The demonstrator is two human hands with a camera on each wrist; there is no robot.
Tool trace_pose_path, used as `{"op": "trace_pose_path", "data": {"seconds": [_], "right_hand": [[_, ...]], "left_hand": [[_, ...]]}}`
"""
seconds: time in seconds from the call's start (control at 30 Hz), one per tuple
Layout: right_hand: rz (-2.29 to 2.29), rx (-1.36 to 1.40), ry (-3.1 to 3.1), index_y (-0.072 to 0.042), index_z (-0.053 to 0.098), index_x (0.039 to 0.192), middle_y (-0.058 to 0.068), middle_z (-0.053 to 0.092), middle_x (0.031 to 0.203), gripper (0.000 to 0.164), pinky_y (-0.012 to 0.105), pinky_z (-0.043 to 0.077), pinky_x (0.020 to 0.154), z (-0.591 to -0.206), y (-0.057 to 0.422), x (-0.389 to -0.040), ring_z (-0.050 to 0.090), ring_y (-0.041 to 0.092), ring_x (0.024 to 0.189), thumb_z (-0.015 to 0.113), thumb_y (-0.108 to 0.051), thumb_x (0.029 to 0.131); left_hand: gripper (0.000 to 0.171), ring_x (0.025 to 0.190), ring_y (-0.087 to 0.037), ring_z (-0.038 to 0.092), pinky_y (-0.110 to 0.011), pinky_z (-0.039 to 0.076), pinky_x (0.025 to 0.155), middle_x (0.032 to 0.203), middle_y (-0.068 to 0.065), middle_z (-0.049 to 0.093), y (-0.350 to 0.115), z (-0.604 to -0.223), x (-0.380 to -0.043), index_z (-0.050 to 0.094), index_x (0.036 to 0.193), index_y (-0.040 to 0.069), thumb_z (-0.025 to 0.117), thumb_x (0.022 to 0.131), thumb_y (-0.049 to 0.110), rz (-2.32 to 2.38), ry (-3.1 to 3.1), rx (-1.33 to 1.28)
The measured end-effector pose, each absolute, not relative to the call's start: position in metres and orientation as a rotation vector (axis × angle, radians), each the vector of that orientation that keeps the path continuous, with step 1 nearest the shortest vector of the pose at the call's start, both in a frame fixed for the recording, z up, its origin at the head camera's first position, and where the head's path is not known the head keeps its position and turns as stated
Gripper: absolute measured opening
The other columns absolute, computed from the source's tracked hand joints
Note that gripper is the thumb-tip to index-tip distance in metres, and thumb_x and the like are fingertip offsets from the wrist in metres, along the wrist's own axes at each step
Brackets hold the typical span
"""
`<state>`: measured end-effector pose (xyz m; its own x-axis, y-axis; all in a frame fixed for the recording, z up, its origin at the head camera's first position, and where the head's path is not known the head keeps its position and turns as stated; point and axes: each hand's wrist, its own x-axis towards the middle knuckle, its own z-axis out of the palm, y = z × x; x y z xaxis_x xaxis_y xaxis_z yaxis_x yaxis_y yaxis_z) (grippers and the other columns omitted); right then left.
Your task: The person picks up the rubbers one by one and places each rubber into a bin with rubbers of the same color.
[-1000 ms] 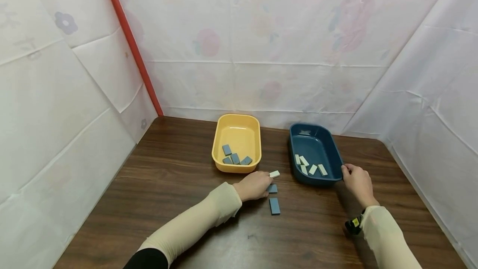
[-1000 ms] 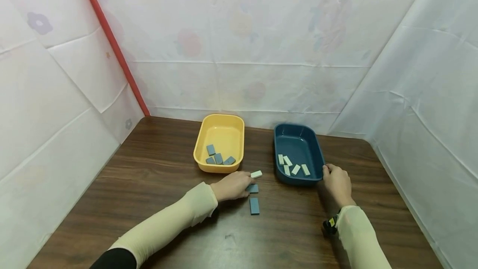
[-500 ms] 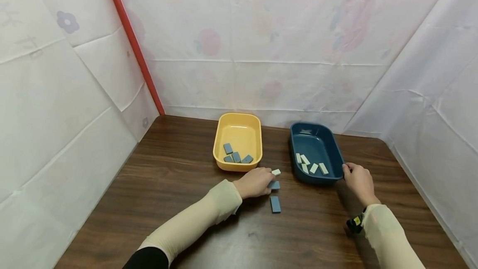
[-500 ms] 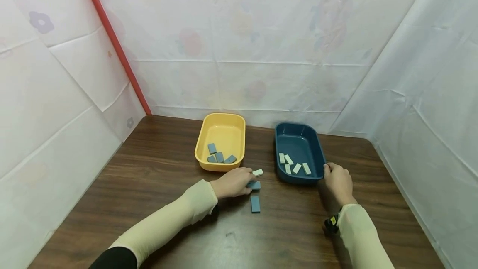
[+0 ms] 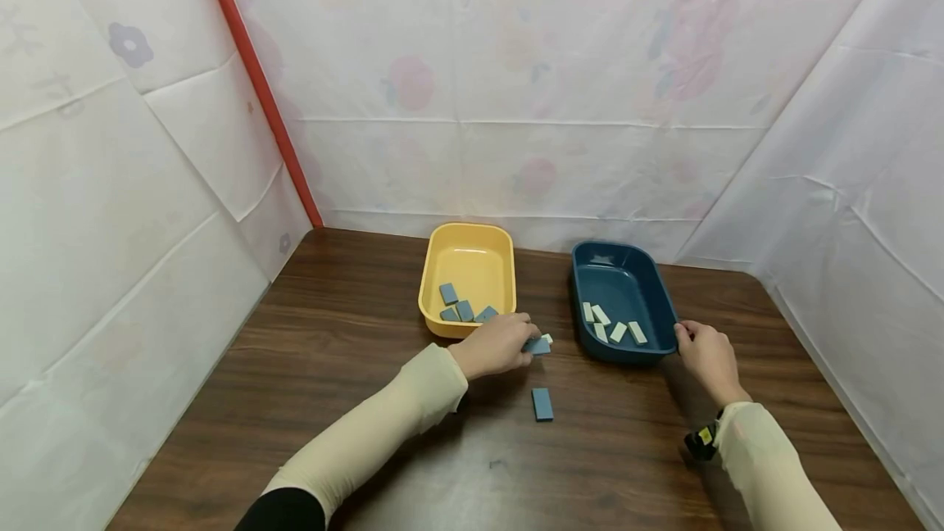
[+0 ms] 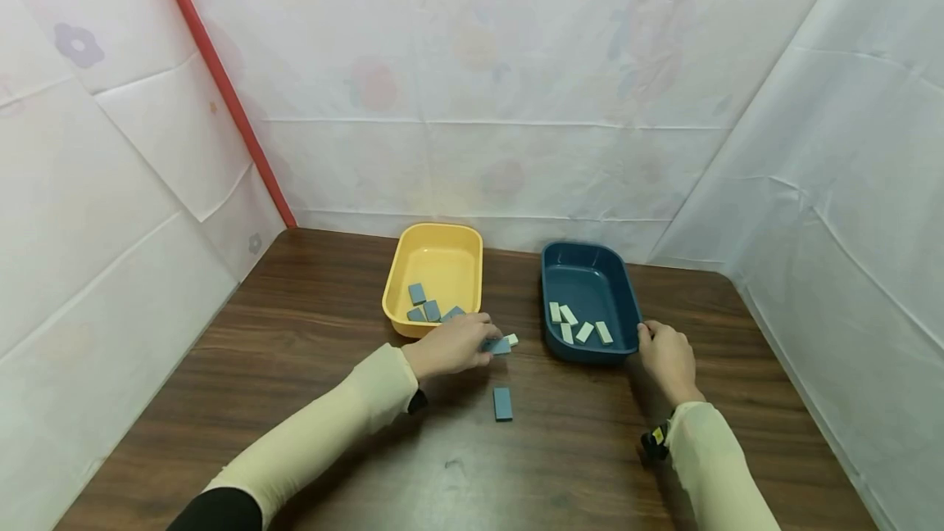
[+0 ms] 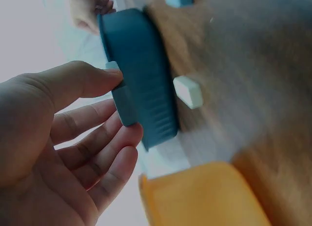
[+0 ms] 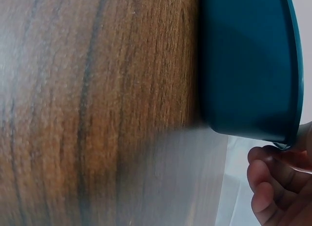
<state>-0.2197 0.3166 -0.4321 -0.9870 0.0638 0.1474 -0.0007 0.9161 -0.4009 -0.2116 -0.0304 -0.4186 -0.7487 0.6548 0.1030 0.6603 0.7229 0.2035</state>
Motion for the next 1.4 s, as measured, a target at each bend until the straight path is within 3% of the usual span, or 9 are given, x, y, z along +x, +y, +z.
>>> {"op": "trace_pose_path", "data": {"seconds": [0.37, 0.77, 1.07, 1.33, 1.4], "right_hand": [[0.609, -0.052, -2.922, 0.008, 0.064, 0.114, 0.008, 0.060, 0.066, 0.039, 0.030, 0.035, 0.052, -0.434, 0.319, -0.220, 0.049, 0.019, 0.057, 0.043, -0.022, 0.103], [0.619, -0.061, -2.908, 0.006, 0.066, 0.114, 0.008, 0.059, 0.066, 0.038, 0.030, 0.036, 0.055, -0.434, 0.316, -0.220, 0.051, 0.021, 0.060, 0.043, -0.022, 0.103], [0.614, -0.084, -2.912, 0.007, 0.065, 0.115, 0.009, 0.060, 0.069, 0.038, 0.030, 0.036, 0.055, -0.437, 0.316, -0.220, 0.052, 0.022, 0.062, 0.043, -0.021, 0.103], [0.623, -0.094, -2.906, 0.008, 0.065, 0.116, 0.010, 0.063, 0.069, 0.039, 0.029, 0.037, 0.054, -0.436, 0.317, -0.217, 0.052, 0.021, 0.061, 0.043, -0.021, 0.102], [0.621, -0.095, -2.904, 0.008, 0.065, 0.116, 0.010, 0.063, 0.070, 0.039, 0.029, 0.037, 0.054, -0.436, 0.318, -0.217, 0.053, 0.021, 0.061, 0.043, -0.021, 0.102]], "left_hand": [[0.031, 0.094, -0.017, 0.062, -0.031, 0.052, 0.083, 0.108, -0.005, 0.067, -0.056, -0.391, -0.224, 0.069, 0.119, 0.008, 0.068, 0.091, 0.021, -0.562, -2.832, -0.848], [0.031, 0.090, -0.020, 0.062, -0.034, 0.052, 0.078, 0.107, -0.008, 0.066, -0.080, -0.394, -0.248, 0.068, 0.120, 0.007, 0.068, 0.091, 0.018, -0.790, -2.904, -0.560], [0.030, 0.102, -0.024, 0.065, -0.037, 0.053, 0.088, 0.113, -0.010, 0.069, -0.090, -0.403, -0.270, 0.069, 0.117, 0.003, 0.069, 0.090, 0.015, -0.815, -2.994, -0.356], [0.019, 0.086, -0.018, 0.064, -0.033, 0.054, 0.079, 0.109, -0.009, 0.072, -0.091, -0.412, -0.280, 0.073, 0.106, 0.004, 0.068, 0.089, 0.012, -0.820, -3.059, -0.228], [0.008, 0.069, -0.013, 0.054, -0.027, 0.048, 0.065, 0.087, -0.005, 0.068, -0.088, -0.413, -0.282, 0.071, 0.088, 0.005, 0.066, 0.089, 0.011, -0.848, -3.088, -0.183]]}}
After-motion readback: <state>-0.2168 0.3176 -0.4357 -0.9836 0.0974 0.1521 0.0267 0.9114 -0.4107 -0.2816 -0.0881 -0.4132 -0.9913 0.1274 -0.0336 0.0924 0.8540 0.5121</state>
